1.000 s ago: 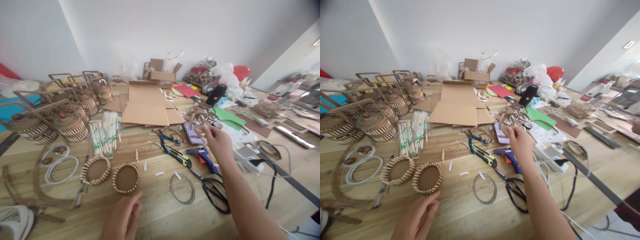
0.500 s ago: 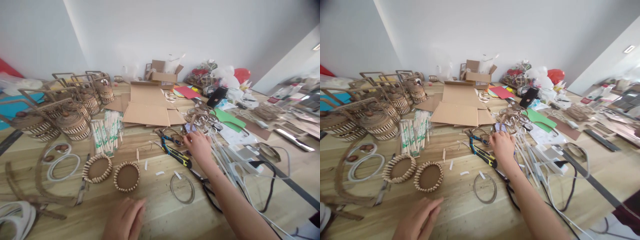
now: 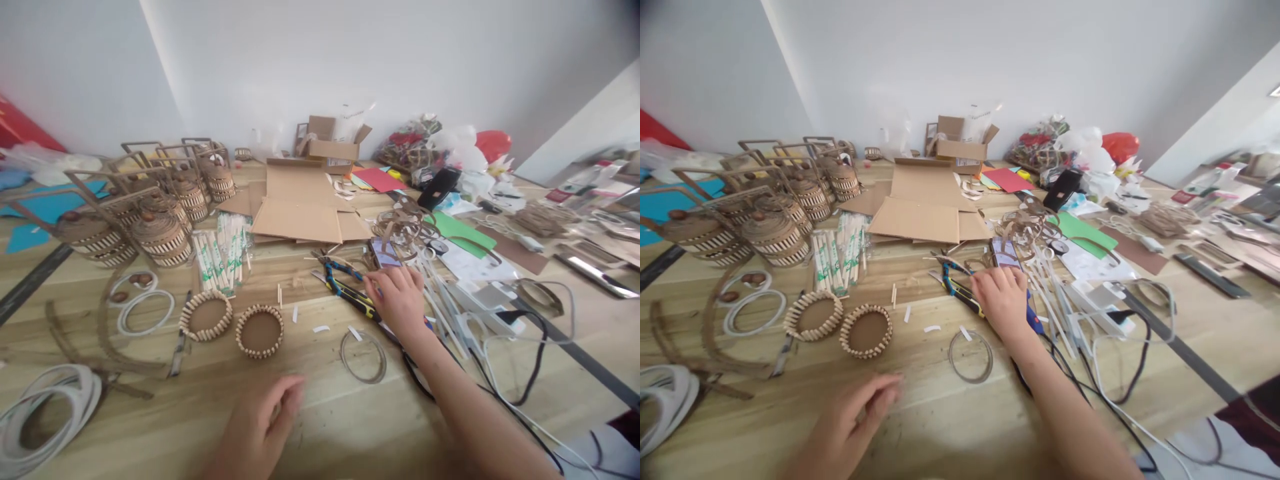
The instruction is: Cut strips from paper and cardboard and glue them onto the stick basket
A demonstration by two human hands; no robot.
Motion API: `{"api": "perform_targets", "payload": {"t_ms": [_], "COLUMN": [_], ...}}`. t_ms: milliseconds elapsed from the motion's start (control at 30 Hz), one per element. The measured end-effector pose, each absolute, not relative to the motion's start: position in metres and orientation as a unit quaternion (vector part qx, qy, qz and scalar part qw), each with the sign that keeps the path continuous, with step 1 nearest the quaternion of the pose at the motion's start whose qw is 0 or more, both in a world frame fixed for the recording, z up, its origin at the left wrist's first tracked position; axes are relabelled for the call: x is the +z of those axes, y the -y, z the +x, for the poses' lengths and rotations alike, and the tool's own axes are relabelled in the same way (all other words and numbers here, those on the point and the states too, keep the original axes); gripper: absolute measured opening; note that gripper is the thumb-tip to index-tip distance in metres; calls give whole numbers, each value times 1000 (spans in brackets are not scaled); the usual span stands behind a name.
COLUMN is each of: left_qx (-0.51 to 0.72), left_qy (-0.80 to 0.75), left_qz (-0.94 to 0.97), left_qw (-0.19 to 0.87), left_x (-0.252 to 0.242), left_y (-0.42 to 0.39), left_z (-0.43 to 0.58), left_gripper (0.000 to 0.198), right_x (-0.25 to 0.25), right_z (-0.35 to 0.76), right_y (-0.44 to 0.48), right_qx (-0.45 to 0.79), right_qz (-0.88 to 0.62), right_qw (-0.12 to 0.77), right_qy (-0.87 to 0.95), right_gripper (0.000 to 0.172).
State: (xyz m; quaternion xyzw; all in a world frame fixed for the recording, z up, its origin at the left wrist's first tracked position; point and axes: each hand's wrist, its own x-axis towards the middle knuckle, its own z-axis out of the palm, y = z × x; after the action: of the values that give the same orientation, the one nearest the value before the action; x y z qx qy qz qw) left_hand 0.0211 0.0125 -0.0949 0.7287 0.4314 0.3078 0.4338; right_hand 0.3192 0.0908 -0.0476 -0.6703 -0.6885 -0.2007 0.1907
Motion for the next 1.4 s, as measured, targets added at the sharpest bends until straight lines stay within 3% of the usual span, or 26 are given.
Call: {"api": "perform_targets", "payload": {"t_ms": [100,167,200,300,400,600,967,1167,1400], "left_qx": [295,320,335,397,406,461,467,466,354], "left_qy": [-401,-375,-369,-412,-421,-349,-377,-494,-592], "left_qz": [541,405,360,313,314,267,283,324,458], "left_qw": [678,770,788,758,748,771,748,659,560], "left_x": [-87,-83,-80,-70,-59,-54,-61,-66,-65], "left_y": [-13,-15,-16,-18,-18,-16,-6,-2,0], "left_z": [31,37,39,37,32,24,17,22,14], "left_gripper": [66,84,83,54,41,38,36,31,27], "right_x": [-49,-54,-56,-63,-63,-59,-72,-75,-78], "right_z": [305,295,292,290,296,302,329,335,345], "right_y": [-43,-15,-3,20,27,31,39,44,46], "right_qx": [-239,-186,-150,-84,-81,-101,-48,-51,-52], "right_qz": [-516,-430,-401,-373,-370,-312,-352,-373,-392], "right_qw": [296,320,318,311,307,271,230,238,235], "right_qy": [768,823,846,870,873,905,906,895,888], "right_gripper": [8,13,16,25,29,28,35,31,26]}}
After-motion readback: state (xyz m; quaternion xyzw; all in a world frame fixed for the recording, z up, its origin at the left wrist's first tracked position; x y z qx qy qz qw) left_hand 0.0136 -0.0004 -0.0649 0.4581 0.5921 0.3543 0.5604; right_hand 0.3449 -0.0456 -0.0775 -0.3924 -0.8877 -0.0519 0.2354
